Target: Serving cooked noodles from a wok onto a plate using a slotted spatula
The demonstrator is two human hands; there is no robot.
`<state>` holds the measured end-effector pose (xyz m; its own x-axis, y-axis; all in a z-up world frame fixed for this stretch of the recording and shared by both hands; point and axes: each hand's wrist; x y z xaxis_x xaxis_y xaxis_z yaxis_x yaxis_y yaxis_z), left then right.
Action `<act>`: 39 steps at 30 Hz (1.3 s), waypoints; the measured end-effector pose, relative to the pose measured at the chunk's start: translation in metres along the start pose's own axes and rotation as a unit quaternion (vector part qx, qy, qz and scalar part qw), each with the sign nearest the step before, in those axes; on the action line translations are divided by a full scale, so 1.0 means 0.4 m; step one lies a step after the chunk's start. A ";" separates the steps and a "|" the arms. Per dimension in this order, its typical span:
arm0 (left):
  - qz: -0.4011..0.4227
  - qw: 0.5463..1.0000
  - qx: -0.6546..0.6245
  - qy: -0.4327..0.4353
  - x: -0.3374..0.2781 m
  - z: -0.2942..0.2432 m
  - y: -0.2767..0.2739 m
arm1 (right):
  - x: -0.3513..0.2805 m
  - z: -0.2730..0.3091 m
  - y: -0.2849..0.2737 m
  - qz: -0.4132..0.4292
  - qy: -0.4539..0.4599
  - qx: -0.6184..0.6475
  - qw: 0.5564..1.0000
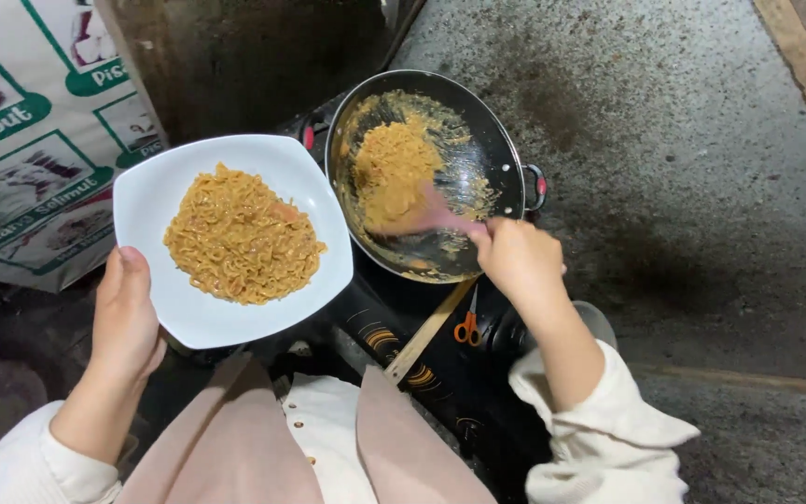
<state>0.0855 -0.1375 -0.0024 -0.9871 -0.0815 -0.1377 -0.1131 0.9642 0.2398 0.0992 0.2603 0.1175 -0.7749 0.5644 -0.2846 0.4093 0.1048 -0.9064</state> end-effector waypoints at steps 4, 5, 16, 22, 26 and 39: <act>0.003 1.000 0.001 0.005 -0.019 -0.027 -0.020 | 0.027 0.011 -0.045 -0.045 0.017 0.036 0.998; 0.004 1.000 0.005 0.004 -0.022 -0.039 -0.023 | 0.041 0.004 -0.045 -0.090 0.022 0.014 0.996; -0.003 1.000 0.018 -0.017 -0.024 -0.034 -0.047 | 0.083 -0.056 -0.007 -0.402 -0.108 -0.128 0.900; 0.007 1.000 0.009 -0.004 -0.025 -0.028 -0.033 | 0.257 -0.203 0.127 -0.396 -0.080 -0.177 0.898; -0.010 1.000 0.000 -0.020 -0.024 -0.012 -0.036 | 0.296 -0.184 0.225 -0.271 -0.053 -0.087 0.957; 0.016 1.000 0.000 0.011 -0.043 -0.053 -0.018 | 0.162 -0.347 0.145 -0.317 -0.093 -0.176 0.927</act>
<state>0.1009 -0.1485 0.0188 -0.9924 -0.0562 -0.1093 -0.0815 0.9665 0.2434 0.1396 0.4166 0.0898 -0.9700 0.1504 0.1911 -0.0497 0.6466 -0.7612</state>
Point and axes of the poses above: each hand's wrist, its own x-axis towards the middle knuckle, its own y-axis out of the palm, z = x × y, and after that the axes turned 12 degrees about y, right-handed
